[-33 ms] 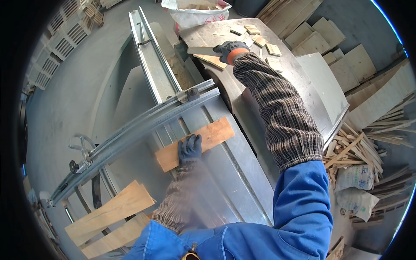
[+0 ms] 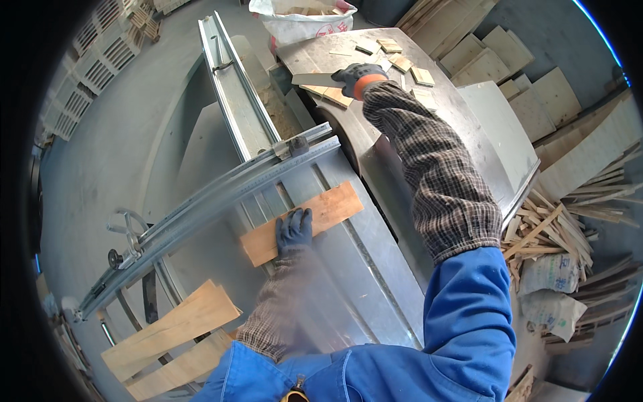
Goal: The person collects small wood scraps into a sack, then uses a table saw to cut longer planks into smaller pieces. The cut pieces are stacked on the saw table while offcuts are discarded.
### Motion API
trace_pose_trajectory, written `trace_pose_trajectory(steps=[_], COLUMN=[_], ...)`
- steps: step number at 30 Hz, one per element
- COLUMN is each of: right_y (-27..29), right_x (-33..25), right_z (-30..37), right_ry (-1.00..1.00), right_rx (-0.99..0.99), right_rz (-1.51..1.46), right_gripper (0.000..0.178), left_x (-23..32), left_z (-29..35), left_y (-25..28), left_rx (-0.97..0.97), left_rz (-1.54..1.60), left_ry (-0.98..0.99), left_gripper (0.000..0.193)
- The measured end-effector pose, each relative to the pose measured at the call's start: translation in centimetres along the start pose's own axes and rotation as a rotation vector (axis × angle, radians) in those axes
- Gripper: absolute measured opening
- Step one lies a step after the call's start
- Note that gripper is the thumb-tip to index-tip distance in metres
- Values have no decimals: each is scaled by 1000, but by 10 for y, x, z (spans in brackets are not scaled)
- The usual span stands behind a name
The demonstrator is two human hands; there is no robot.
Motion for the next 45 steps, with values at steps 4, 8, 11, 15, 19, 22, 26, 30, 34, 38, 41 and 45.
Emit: trace_pose_trajectory(steps=[4,8,11,15,19,22,26,30,34,38,41,45], right_y=[-15,-29,-13,-17,-35,-47,-75,-91,-111,-110,-129,-153], right_x=[52,128,110,99,121,128,132,89,40,-15,-36,-52], right_z=[27,81,111,155,198,245,328,399,459,499,531,563], right_ry=[-45,-94,-220,-272,-388,-510,-562,-640,-633,-843,-803,-766], right_rx=[-21,3,-103,-107,-97,-65,222,428,543,412,341,419], right_rz=[79,139,288,209,47,-56,-416,-895,-1155,-1576,-1491,-1493], right_gripper=[51,51,50,48,52,54,56,52,52,56,59,60], left_x=[4,1,5,8,2,3,4,3,1,-10,-31,-8], left_z=[-6,2,-2,-3,-1,2,5,7,11,11,4,-3], left_y=[15,-16,6,17,-2,-8,-13,-17,-11,27,62,102], left_rx=[-163,173,-56,-70,32,85,150,202,173,-22,-297,-438], left_rz=[-11,1,-9,-42,-33,-34,-63,-42,-9,-148,-179,-238], left_ry=[66,-39,32,28,-7,-29,-71,-90,-155,-8,140,122], left_gripper=[78,80,77,78,79,79,80,81,80,88,90,91])
Point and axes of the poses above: each hand's wrist, its own z-axis away from the middle knuckle, its own y-axis out of the back of the hand, x = y × z, the point moved 1 cm from there along -z, towards the middle knuckle, and after that the axes turned 5 degrees about x, right-handed, at the moved point
